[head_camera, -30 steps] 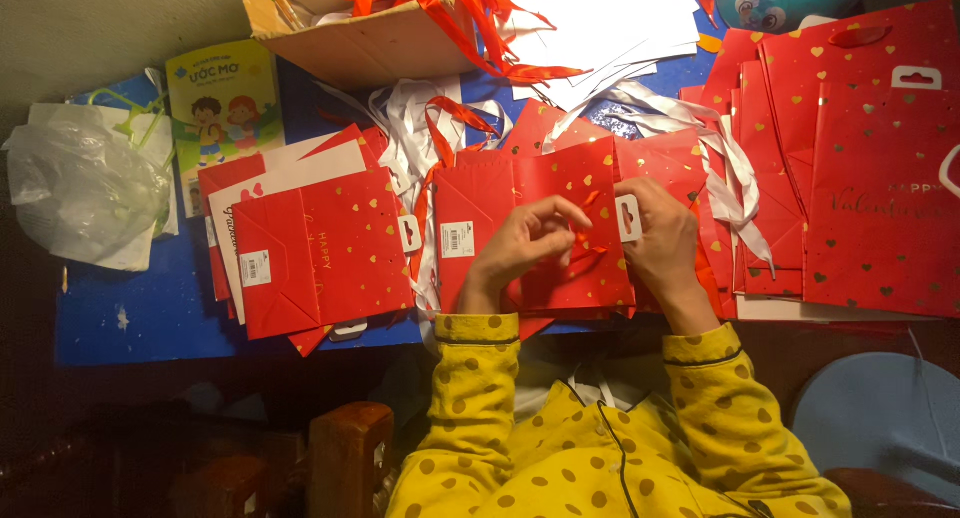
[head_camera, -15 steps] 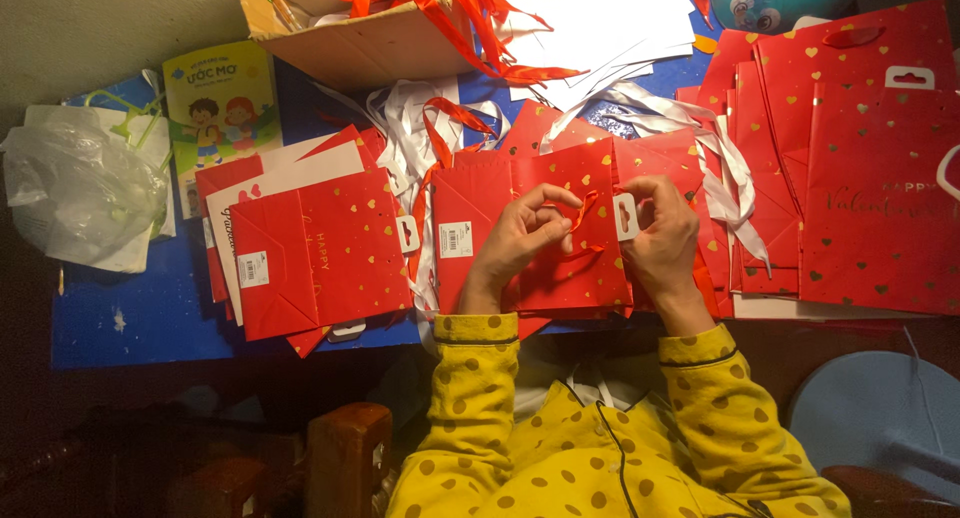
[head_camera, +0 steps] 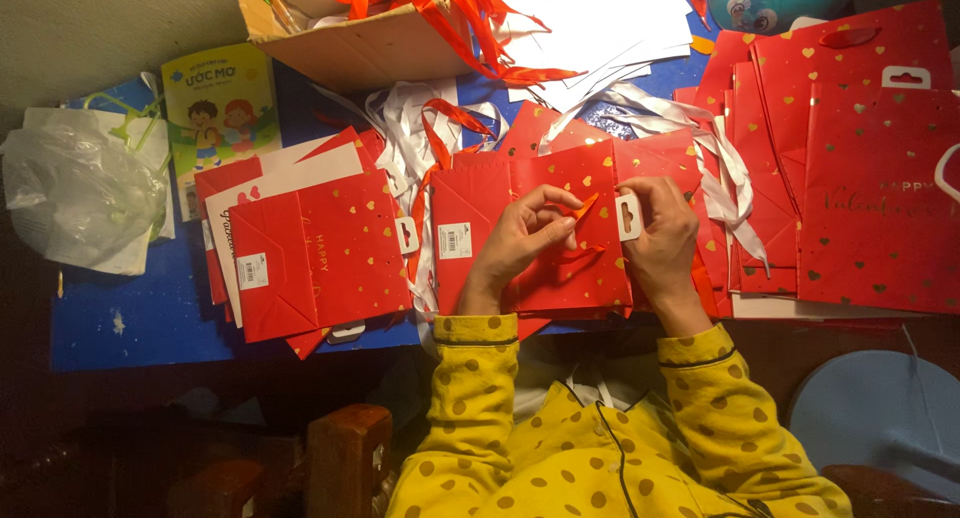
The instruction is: The person threads red ribbons through the handle slots of red Valentine's Day gift bags and ties them into bows. They work on multiple bags one at a time, adjusting the ribbons and securing the knots before moving to the next bag.
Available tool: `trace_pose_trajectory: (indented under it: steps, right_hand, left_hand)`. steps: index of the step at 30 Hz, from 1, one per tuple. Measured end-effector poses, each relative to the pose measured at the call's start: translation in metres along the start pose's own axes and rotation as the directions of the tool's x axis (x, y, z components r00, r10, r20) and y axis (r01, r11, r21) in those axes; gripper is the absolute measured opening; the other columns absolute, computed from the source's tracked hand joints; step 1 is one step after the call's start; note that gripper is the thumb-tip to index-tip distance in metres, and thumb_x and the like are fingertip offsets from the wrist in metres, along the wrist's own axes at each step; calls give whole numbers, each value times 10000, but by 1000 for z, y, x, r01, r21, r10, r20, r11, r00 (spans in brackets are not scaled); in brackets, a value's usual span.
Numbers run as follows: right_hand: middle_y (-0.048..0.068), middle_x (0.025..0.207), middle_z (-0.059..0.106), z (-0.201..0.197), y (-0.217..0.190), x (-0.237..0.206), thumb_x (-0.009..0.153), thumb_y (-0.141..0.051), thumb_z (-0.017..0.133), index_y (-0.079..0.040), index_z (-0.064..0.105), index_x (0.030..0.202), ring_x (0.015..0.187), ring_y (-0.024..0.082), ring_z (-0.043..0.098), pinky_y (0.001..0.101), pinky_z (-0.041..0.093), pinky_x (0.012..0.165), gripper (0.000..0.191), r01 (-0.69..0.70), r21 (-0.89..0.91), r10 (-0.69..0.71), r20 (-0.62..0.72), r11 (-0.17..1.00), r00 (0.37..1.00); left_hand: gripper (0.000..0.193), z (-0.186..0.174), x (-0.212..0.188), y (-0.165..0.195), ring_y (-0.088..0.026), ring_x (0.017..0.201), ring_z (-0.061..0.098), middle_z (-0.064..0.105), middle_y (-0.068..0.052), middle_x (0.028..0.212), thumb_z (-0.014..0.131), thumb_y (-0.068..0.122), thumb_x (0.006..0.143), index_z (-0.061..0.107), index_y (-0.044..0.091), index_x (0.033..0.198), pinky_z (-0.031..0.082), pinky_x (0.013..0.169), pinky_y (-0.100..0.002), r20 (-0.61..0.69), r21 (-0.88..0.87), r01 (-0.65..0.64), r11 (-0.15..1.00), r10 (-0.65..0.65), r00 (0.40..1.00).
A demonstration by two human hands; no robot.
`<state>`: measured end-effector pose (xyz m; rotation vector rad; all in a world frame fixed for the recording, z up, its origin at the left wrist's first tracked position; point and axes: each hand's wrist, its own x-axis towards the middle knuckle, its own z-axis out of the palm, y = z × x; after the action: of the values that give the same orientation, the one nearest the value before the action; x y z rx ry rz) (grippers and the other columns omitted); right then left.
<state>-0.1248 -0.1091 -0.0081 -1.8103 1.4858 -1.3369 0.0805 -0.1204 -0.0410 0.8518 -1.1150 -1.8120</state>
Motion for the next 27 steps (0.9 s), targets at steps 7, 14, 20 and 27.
trace_pose_trajectory:
  steps: [7,14,20,27]
  right_hand:
    - [106,966,529,-2,-2,-1,917,-60,716,-73,708,1292,805,226,575,341,478,730,376,-17,-78,20,45,997,999]
    - [93,1033,554,-2,1,-2,880,-78,757,-110,704,1279,907,225,614,339,508,781,404,22,-92,-18,50,996,999]
    - [84,1018,598,-3,5,-1,885,-98,759,-108,731,1187,868,243,664,354,525,736,304,5,-112,5,84,994,996]
    - [77,1014,619,-4,6,0,891,-117,727,-108,740,1193,833,255,672,367,531,719,302,43,-147,-28,103,988,994]
  left_hand:
    - [229,3,3,2,-99,757,672,690,-35,821,643,184,1035,626,61,1228,569,700,-273,-20,-53,50,997,-51,998]
    - [220,2,3,1,-102,743,679,694,-43,805,614,174,1048,623,65,1240,580,668,-263,-14,-69,41,997,-42,999]
    - [260,8,1,12,-59,645,589,653,2,765,546,23,928,674,13,1154,446,564,-227,187,108,169,980,-187,964]
    - [246,8,5,19,-48,618,541,686,3,766,563,38,932,722,-7,1114,439,571,-228,326,245,226,943,-300,897]
